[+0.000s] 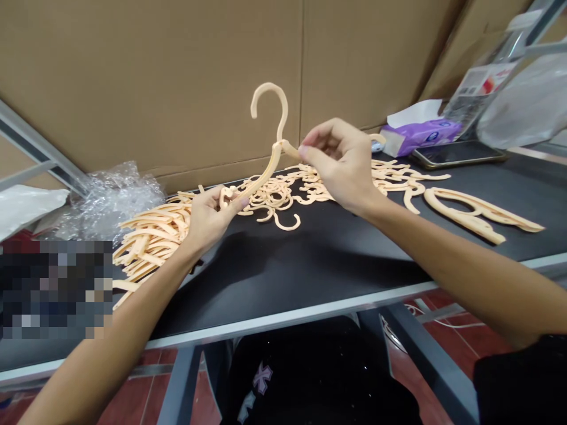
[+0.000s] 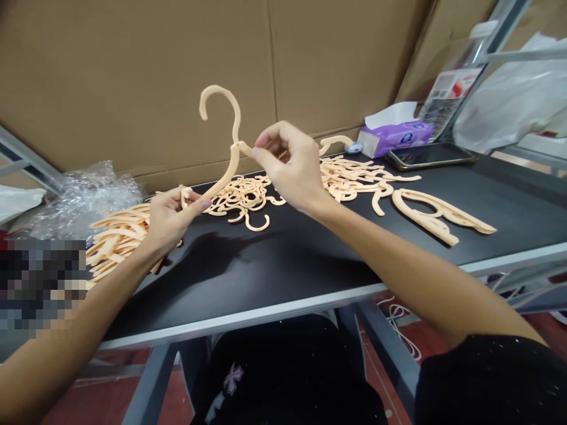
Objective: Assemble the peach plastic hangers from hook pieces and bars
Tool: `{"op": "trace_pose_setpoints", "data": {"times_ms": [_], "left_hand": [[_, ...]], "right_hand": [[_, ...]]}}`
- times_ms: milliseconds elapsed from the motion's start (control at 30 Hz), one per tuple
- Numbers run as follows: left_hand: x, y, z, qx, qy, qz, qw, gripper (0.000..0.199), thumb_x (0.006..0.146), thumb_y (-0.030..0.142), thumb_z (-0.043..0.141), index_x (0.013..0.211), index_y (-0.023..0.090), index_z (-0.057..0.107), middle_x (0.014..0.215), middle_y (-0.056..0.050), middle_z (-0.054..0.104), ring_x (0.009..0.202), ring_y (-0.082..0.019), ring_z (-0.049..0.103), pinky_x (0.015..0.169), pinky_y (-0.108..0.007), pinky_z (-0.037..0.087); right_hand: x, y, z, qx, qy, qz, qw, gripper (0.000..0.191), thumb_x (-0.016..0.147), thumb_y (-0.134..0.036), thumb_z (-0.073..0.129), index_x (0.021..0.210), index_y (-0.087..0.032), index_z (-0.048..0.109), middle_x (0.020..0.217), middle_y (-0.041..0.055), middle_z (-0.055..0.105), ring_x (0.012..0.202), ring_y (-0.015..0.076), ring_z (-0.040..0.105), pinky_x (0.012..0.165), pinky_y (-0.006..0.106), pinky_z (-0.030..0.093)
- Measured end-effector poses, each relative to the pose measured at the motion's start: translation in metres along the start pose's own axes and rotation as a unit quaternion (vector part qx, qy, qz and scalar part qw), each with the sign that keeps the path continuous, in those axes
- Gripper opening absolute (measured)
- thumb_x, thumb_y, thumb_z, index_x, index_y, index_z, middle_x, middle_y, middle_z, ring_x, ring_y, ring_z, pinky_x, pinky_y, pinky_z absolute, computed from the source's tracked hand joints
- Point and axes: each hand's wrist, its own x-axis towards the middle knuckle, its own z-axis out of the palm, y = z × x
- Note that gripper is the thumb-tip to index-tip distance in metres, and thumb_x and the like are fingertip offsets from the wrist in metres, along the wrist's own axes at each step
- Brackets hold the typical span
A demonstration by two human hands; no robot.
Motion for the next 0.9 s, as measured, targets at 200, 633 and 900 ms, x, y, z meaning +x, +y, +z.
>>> {"op": "trace_pose_setpoints", "data": {"times_ms": [200, 633, 900], "left_hand": [[-0.005, -0.001, 0.004, -0.026, -0.016, 0.004, 1.0, 0.038, 0.076, 0.048, 0.082, 0.067, 0.017, 0.063, 0.056, 0.006, 0.046, 0.054, -0.009, 0.033, 0.054, -0.024, 0.028], [-0.022, 0.004, 0.025, -0.016, -0.086, -0.007, 0.996, 0.06, 0.078, 0.053, 0.08, 0.055, 0.019, 0.036, 0.054, 0.006, 0.033, 0.054, -0.008, 0.029, 0.051, -0.024, 0.024], [-0.021, -0.005, 0.021, 0.051, -0.115, -0.028, 0.992, 0.049, 0.084, 0.048, 0.072, 0.062, 0.02, 0.039, 0.06, 0.006, 0.036, 0.056, -0.009, 0.033, 0.054, -0.026, 0.027]], "right_hand": [[-0.026, -0.002, 0.021, 0.097, -0.232, 0.204, 0.946, 0.027, 0.085, -0.04, 0.081, 0.085, -0.016, 0.069, 0.055, -0.002, 0.061, 0.045, 0.0092, 0.053, 0.043, 0.02, 0.042], [-0.027, -0.01, 0.027, 0.256, -0.286, 0.452, 0.805, 0.029, 0.103, -0.022, 0.055, 0.079, -0.011, 0.067, 0.056, 0.0037, 0.066, 0.041, 0.0109, 0.059, 0.038, 0.018, 0.045], [-0.022, -0.004, 0.023, 0.237, -0.254, 0.459, 0.818, 0.026, 0.102, -0.015, 0.054, 0.08, -0.008, 0.066, 0.058, 0.0066, 0.068, 0.045, 0.013, 0.063, 0.044, 0.02, 0.053]]}}
